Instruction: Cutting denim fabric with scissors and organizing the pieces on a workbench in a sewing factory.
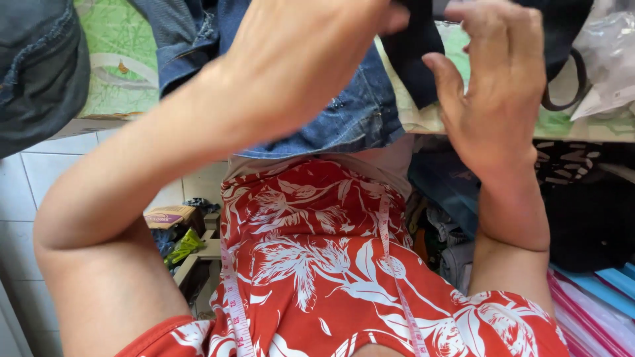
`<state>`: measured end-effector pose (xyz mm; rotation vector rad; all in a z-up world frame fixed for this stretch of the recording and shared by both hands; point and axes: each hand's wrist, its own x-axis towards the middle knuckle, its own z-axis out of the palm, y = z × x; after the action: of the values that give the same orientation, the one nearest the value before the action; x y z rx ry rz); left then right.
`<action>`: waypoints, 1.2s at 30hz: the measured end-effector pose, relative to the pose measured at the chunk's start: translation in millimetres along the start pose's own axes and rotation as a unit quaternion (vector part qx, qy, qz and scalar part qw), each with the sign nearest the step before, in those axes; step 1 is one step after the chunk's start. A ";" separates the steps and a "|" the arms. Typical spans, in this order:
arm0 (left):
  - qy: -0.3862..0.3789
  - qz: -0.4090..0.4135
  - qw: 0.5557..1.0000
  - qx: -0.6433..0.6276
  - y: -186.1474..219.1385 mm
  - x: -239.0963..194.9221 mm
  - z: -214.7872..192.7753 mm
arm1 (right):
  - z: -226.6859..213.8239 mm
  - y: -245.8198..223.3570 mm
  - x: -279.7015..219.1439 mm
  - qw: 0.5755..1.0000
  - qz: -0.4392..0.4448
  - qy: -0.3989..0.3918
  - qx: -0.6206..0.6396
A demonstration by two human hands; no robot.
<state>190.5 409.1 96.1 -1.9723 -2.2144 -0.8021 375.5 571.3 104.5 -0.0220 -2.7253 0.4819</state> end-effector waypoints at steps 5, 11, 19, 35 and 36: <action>-0.053 -0.021 0.997 0.059 45.5 -63.8 -3.8 | 11.7 15.6 -10.4 0.997 -0.062 -0.031 0.034; -0.052 0.032 0.992 0.112 28.0 -84.0 25.2 | 21.2 10.8 -4.8 0.993 -0.097 -0.051 0.032; -0.006 -0.117 0.929 -0.350 -11.7 -72.4 -76.9 | 23.4 0.2 -12.0 0.989 -0.105 -0.100 0.009; -0.017 -0.118 0.930 -0.348 -9.8 -68.9 -97.7 | 86.1 -43.7 32.9 0.983 -0.149 -0.105 0.002; -0.025 -0.089 0.927 -0.364 -8.4 -65.9 -95.8 | 90.5 -41.5 30.2 0.984 -0.148 -0.094 0.021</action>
<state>166.8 308.7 150.5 -2.0582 -2.3596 -1.8394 316.6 504.9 50.2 0.4553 -2.8297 0.4750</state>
